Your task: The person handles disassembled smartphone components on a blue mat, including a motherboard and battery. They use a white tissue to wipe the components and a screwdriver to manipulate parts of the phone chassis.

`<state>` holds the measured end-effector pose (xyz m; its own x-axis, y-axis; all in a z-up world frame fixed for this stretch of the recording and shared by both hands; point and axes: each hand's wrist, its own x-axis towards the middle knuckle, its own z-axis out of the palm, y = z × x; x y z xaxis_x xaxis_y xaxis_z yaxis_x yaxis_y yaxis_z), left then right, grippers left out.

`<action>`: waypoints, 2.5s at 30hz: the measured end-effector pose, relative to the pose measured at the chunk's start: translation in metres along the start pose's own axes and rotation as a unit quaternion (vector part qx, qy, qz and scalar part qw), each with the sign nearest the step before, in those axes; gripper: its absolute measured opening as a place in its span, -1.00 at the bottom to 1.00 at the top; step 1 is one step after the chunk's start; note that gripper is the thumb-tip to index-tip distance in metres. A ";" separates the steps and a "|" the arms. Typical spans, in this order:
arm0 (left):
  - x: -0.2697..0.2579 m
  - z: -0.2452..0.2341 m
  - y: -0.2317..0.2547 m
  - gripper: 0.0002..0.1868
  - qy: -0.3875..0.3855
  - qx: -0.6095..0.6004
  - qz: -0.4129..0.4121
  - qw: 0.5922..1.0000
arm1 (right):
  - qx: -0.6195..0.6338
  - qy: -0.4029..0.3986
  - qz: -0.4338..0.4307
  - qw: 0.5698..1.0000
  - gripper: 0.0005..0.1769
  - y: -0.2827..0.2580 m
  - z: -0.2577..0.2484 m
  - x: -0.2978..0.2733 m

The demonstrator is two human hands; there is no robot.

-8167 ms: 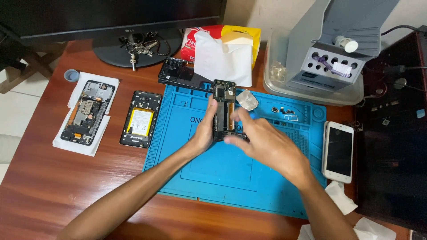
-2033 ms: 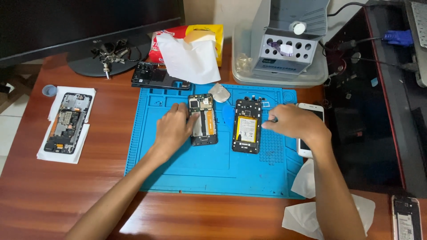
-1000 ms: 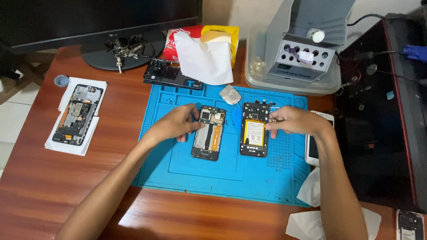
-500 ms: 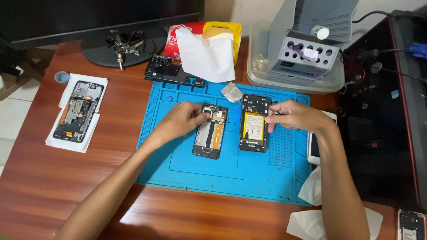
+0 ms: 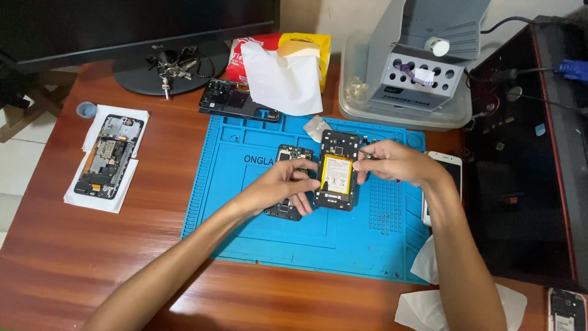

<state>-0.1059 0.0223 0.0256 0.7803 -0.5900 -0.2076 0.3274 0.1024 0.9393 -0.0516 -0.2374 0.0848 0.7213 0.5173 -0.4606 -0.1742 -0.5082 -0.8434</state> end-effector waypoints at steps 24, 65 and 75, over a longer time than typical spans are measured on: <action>-0.089 -0.110 -0.002 -0.56 0.235 0.050 0.042 0.970 | -0.128 0.069 0.119 0.982 -0.59 -0.005 0.010 -0.001; -0.124 -0.143 0.006 -0.60 0.383 0.590 -0.209 0.680 | -0.289 0.098 -0.001 0.952 -0.72 0.014 0.050 0.021; -0.068 -0.012 0.028 -0.50 0.197 0.324 -0.004 0.925 | -0.139 0.115 -0.054 0.982 -0.68 0.004 0.086 0.020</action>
<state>-0.1435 0.0750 0.0629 0.9548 -0.2379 -0.1782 0.0448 -0.4777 0.8774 -0.0958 -0.1700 0.0487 0.8638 0.4248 -0.2708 0.0778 -0.6435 -0.7615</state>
